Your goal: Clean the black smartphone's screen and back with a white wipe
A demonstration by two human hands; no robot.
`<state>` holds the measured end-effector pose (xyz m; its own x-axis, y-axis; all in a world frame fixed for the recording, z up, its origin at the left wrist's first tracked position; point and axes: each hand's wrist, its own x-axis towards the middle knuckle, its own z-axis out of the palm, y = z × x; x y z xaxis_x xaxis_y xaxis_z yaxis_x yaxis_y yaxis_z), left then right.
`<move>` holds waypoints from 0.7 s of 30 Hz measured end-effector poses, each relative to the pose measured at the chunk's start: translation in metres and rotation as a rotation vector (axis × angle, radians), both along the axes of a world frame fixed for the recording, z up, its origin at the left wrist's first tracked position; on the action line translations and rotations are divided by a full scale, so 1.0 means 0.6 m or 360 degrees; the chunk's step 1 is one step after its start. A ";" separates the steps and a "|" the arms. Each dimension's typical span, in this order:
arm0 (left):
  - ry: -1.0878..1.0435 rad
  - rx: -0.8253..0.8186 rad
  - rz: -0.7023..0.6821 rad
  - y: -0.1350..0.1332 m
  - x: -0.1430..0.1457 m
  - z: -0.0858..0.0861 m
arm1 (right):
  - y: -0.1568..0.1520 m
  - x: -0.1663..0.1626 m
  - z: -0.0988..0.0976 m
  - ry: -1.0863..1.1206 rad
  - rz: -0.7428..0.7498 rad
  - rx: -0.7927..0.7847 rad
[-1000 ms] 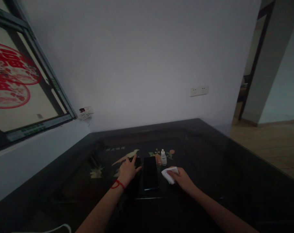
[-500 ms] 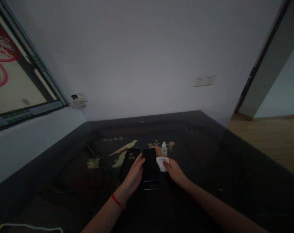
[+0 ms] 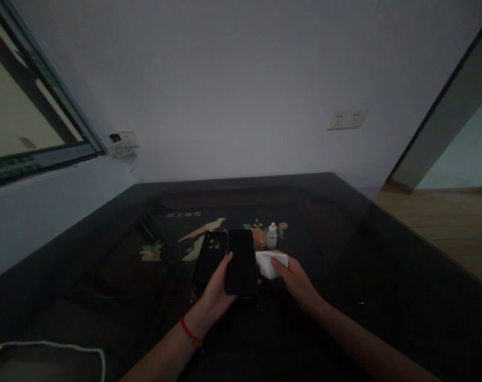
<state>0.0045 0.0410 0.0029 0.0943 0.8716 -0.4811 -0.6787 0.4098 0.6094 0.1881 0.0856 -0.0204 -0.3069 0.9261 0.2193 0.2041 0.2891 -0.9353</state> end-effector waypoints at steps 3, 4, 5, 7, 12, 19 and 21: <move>-0.0336 0.0076 -0.0149 -0.033 -0.007 -0.004 | 0.003 0.039 0.013 -0.0151 -0.0079 0.0199; -0.0436 0.0079 -0.0220 -0.045 -0.007 -0.008 | 0.004 0.052 0.013 -0.0223 -0.0093 0.0281; -0.0523 0.0074 -0.0291 -0.056 -0.005 -0.013 | 0.005 0.063 0.011 -0.0307 -0.0097 0.0367; -0.0628 0.0085 -0.0416 -0.076 0.002 -0.024 | 0.003 0.079 0.000 -0.0506 -0.0065 0.0537; -0.0651 0.0358 -0.0603 -0.096 0.012 -0.032 | -0.013 0.090 -0.037 -0.0991 0.0095 0.0851; -0.0729 0.0458 -0.0637 -0.095 0.007 -0.027 | -0.003 0.099 -0.043 -0.1269 0.0145 0.0993; -0.0739 0.0447 -0.0632 -0.098 0.007 -0.030 | 0.002 0.105 -0.042 -0.1318 0.0144 0.1060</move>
<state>0.0086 -0.0177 -0.0151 0.5759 0.8143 -0.0731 -0.7267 0.5508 0.4104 0.2512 0.0865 -0.0459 -0.6539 0.6629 0.3646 0.6561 0.7369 -0.1631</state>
